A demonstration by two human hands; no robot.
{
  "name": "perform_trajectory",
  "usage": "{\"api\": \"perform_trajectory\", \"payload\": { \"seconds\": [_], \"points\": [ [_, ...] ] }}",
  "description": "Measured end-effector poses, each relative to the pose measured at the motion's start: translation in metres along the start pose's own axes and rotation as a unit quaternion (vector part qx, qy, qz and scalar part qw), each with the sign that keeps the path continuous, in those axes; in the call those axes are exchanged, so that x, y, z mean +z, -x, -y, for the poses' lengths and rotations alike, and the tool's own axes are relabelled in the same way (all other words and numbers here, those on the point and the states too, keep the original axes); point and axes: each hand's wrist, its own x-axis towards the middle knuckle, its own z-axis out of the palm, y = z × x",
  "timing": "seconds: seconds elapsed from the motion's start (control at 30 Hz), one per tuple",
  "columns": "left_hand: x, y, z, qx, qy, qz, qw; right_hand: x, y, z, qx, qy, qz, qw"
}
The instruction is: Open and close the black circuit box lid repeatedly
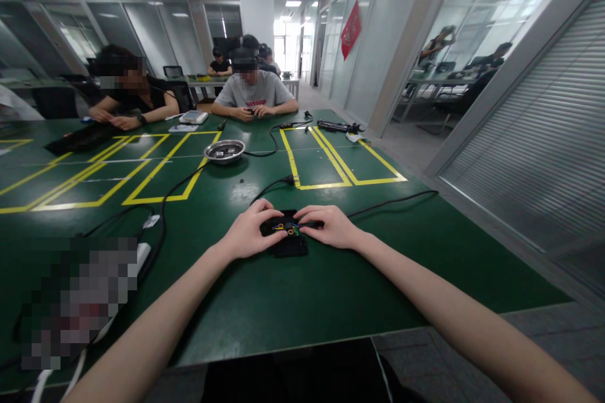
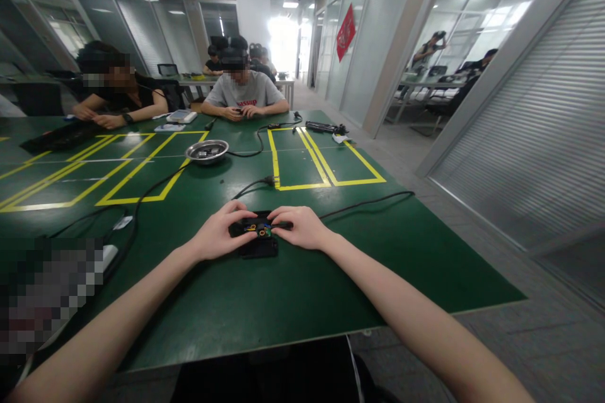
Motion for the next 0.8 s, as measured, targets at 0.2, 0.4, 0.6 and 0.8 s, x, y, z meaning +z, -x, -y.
{"api": "perform_trajectory", "payload": {
  "seconds": [0.2,0.4,0.6,0.8],
  "points": [
    [-0.007,-0.004,-0.001,-0.065,-0.072,0.011,0.995,-0.003,0.000,-0.002,-0.007,0.016,-0.020,1.000],
    [-0.013,-0.011,-0.009,-0.169,-0.198,0.064,0.963,-0.008,0.001,0.001,-0.009,0.027,-0.012,1.000],
    [-0.011,-0.015,-0.012,-0.189,-0.219,0.100,0.952,-0.007,0.001,0.002,0.003,0.031,-0.006,1.000],
    [-0.010,-0.011,-0.005,-0.190,-0.096,0.023,0.977,-0.016,-0.002,0.006,0.054,0.043,-0.004,0.998]
  ]
}}
